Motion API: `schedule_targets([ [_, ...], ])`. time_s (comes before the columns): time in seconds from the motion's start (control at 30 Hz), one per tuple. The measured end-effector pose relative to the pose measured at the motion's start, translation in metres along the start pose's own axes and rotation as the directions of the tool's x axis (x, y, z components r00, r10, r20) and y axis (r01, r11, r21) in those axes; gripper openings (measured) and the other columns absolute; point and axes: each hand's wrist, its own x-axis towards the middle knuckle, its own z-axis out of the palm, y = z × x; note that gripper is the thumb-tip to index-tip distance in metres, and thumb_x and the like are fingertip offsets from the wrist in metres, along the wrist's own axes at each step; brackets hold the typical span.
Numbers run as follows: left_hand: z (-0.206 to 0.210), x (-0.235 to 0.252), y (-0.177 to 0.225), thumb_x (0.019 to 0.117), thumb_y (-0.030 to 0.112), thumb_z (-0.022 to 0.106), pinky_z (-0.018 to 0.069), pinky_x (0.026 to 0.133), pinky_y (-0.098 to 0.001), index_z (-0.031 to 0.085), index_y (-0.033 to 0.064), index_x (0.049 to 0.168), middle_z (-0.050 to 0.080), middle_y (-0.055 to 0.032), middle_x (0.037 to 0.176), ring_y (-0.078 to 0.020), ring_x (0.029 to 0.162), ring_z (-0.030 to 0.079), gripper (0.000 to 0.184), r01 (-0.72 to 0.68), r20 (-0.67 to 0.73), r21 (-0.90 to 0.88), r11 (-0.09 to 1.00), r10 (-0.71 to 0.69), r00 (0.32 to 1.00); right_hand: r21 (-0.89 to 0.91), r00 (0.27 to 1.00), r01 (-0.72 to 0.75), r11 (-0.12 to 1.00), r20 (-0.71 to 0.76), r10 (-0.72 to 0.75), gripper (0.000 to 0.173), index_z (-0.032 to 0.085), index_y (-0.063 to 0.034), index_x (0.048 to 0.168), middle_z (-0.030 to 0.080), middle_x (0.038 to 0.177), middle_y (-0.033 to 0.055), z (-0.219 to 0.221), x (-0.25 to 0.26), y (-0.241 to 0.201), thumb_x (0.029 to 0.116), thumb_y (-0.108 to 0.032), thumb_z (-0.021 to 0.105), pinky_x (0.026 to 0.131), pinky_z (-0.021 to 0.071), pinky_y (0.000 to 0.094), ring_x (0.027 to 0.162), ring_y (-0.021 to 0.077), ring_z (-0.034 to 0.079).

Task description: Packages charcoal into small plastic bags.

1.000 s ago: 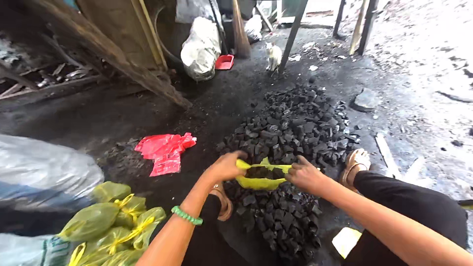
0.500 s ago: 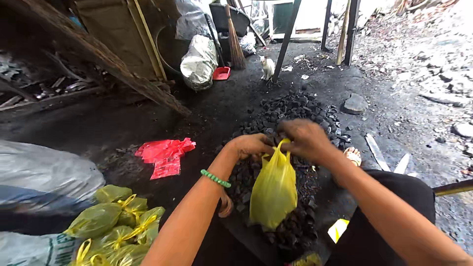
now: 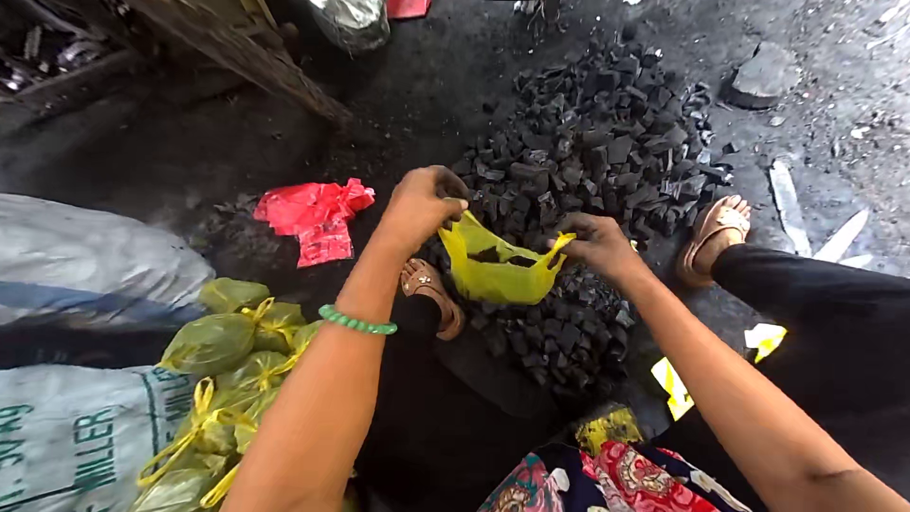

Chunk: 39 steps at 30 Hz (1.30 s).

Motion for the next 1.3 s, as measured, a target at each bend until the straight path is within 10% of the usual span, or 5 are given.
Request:
schedule_targets([
  [0.3,-0.018,-0.028,-0.014,0.1061,0.017,0.047,0.0579,0.058,-0.0225,0.047,0.0198,0.139,0.068,-0.0017,0.099,-0.0102,0.074,0.069,0.033,0.207,0.075,-0.702,0.681,-0.219,0.973,0.082,0.304,-0.920,0.383,-0.468,0.830,0.090,0.031,-0.0056,0.159,0.022,0.160,0.0387,-0.030,-0.078,0.231,0.0957,-0.059,0.064,0.116,0.0288,0.0685,0.147,0.0560,0.028],
  [0.6,-0.012,-0.028,-0.014,0.0978,0.004,0.060,0.0550,0.065,-0.0196,0.038,0.0154,0.147,0.066,-0.0045,0.105,-0.0066,0.073,0.065,0.055,0.136,-0.017,-0.493,0.859,-0.166,0.986,-0.598,0.615,-0.685,0.416,-0.170,0.770,0.082,0.041,-0.0157,0.157,0.035,0.154,0.0371,0.020,0.005,0.221,0.0881,-0.032,0.082,0.098,0.0470,0.0700,0.126,0.0577,0.053],
  [0.97,0.021,-0.017,0.000,0.0769,0.012,0.061,0.0572,0.064,-0.0262,0.031,0.0205,0.154,0.066,-0.0085,0.112,-0.0129,0.081,0.068,0.084,0.012,0.126,-0.616,0.788,0.083,0.989,0.679,0.967,0.149,0.719,0.052,-0.249,0.065,0.050,-0.0354,0.132,0.070,0.124,-0.0011,-0.051,0.063,0.041,0.0781,-0.039,0.085,0.079,0.0648,0.0376,0.101,0.0201,0.073],
  [1.1,0.048,-0.011,-0.005,0.0813,0.006,0.060,0.0560,0.064,-0.0283,0.029,0.0179,0.154,0.065,-0.0083,0.105,-0.0135,0.080,0.067,0.079,0.043,0.188,-0.665,0.746,0.111,0.976,0.000,0.887,-0.088,0.996,0.455,0.079,0.070,0.055,-0.0108,0.135,0.069,0.112,0.0069,-0.006,0.069,0.040,0.0723,-0.024,0.083,0.082,0.0600,0.0393,0.096,0.0184,0.068],
  [1.3,0.088,-0.010,-0.026,0.0909,0.004,0.060,0.0518,0.070,-0.0349,0.033,0.0135,0.154,0.063,-0.0148,0.108,-0.0186,0.084,0.061,0.069,0.187,0.449,-0.492,0.850,0.063,0.891,-0.851,0.738,-0.161,0.499,0.233,0.634,0.071,0.043,-0.0167,0.156,0.037,0.158,0.0279,0.081,0.041,0.099,0.0967,-0.045,0.068,0.099,0.0434,0.0720,0.139,0.0554,0.039],
])
